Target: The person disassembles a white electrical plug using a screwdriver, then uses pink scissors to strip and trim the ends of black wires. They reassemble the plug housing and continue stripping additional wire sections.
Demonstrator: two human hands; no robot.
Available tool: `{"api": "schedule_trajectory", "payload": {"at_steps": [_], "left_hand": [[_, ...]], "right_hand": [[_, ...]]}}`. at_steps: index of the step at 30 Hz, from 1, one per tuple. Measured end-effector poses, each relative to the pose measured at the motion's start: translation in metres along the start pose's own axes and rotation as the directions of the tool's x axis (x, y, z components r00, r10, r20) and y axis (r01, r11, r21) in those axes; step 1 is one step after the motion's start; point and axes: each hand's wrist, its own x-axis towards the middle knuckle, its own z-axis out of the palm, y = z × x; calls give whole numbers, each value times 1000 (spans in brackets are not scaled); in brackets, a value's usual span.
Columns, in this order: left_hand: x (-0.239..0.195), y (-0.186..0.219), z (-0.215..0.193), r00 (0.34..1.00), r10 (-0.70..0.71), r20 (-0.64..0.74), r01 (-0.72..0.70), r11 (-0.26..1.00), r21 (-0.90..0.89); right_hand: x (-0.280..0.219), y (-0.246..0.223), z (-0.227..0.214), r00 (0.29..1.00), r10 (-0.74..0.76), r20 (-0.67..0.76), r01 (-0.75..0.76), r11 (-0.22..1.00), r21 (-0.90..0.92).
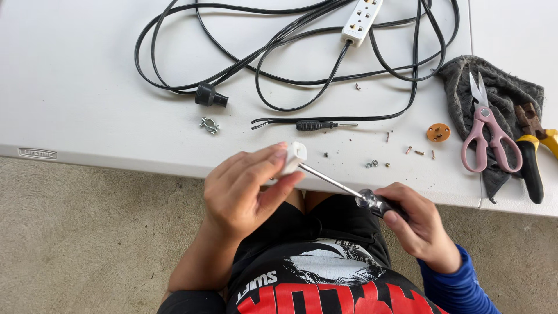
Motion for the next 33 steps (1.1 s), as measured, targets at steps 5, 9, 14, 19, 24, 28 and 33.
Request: {"api": "schedule_trajectory", "payload": {"at_steps": [5, 9, 14, 19, 24, 28, 33], "left_hand": [[-19, -15, 9, 929, -370, -16, 349, 889, -297], [-31, -31, 23, 876, -481, -42, 399, 771, -495], [-42, -34, 35, 811, -584, 31, 457, 600, -656], [-47, -34, 54, 692, -715, 101, 571, 457, -682], [-47, -45, 55, 680, -729, 80, 597, 488, -636], [-46, -49, 54, 673, -737, 60, 607, 505, -614], [-45, -49, 55, 665, -745, 54, 614, 503, -608]], "right_hand": [[-3, -27, -4, 990, -78, -120, 71, 996, -62], [-10, -43, 1, 954, -96, -283, 94, 995, -19], [-10, -48, 6, 798, -168, -578, 211, 978, 6], [-2, -32, -3, 776, -362, -516, 301, 932, -203], [-1, -13, -15, 854, -119, -507, 25, 982, -187], [9, -15, -17, 857, 6, -515, -96, 984, -148], [37, -39, -16, 843, 34, -536, -121, 984, -128]]}}
